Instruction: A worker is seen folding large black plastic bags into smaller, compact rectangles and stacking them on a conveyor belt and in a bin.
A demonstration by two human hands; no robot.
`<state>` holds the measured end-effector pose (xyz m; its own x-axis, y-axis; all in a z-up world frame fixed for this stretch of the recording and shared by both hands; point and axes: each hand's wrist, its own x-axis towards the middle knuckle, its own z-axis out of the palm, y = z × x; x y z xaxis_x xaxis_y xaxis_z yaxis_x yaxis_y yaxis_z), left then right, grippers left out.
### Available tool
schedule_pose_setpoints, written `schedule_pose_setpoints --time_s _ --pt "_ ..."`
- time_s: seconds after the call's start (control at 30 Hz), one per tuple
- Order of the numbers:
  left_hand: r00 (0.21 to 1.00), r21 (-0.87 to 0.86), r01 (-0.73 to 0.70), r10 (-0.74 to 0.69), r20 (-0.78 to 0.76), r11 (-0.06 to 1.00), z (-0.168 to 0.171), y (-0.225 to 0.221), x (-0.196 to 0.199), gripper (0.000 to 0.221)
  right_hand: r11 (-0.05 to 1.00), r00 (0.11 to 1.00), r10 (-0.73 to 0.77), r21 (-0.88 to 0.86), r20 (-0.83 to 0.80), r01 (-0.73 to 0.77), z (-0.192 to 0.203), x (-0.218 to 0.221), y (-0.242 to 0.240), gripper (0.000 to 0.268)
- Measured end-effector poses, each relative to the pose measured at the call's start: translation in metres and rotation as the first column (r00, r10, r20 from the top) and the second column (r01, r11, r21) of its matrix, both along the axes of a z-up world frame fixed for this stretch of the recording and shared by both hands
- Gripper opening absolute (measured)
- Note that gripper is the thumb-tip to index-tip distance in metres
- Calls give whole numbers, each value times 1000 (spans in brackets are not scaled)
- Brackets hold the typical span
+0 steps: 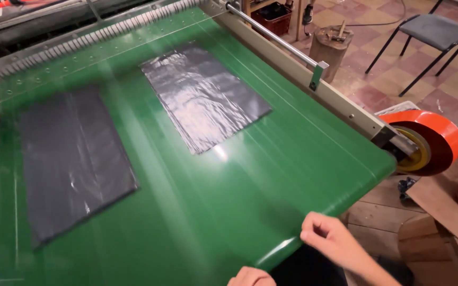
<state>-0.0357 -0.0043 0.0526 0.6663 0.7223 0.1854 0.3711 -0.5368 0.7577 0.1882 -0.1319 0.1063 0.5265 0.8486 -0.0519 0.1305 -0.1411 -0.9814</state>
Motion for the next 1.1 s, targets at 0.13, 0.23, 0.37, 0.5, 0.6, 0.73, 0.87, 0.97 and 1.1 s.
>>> schedule_pose_setpoints --time_s 0.13,0.23,0.37,0.5,0.6,0.73,0.87,0.97,1.1 --pt "914 514 363 -405 -33 777 28 19 14 36 955 909 -207 -128 362 268 9 47 15 9" --pt "849 520 519 -482 -218 678 50 27 33 70 881 771 -216 -220 599 418 -14 97 27 42" --pt "893 610 450 -320 -317 652 46 39 62 86 613 709 -142 -501 691 611 -23 137 45 82" --pt "884 558 446 -244 -399 700 17 36 60 89 499 657 -108 -531 746 685 -39 152 41 71" --pt "884 543 453 -274 -379 707 20 28 50 75 395 782 -116 -694 612 602 -17 145 34 69" --pt "859 532 489 -275 -432 691 13 18 40 109 343 853 -35 -795 521 501 -3 140 24 77" --pt "872 652 473 -206 -444 592 6 18 34 123 552 856 -85 -691 509 466 -14 137 6 58" --pt "881 660 462 -219 -420 592 18 17 34 108 786 899 -290 -454 328 419 -42 152 -22 36" --pt "887 702 456 -344 -309 546 35 17 37 70 783 915 -397 -492 75 380 8 120 -7 61"
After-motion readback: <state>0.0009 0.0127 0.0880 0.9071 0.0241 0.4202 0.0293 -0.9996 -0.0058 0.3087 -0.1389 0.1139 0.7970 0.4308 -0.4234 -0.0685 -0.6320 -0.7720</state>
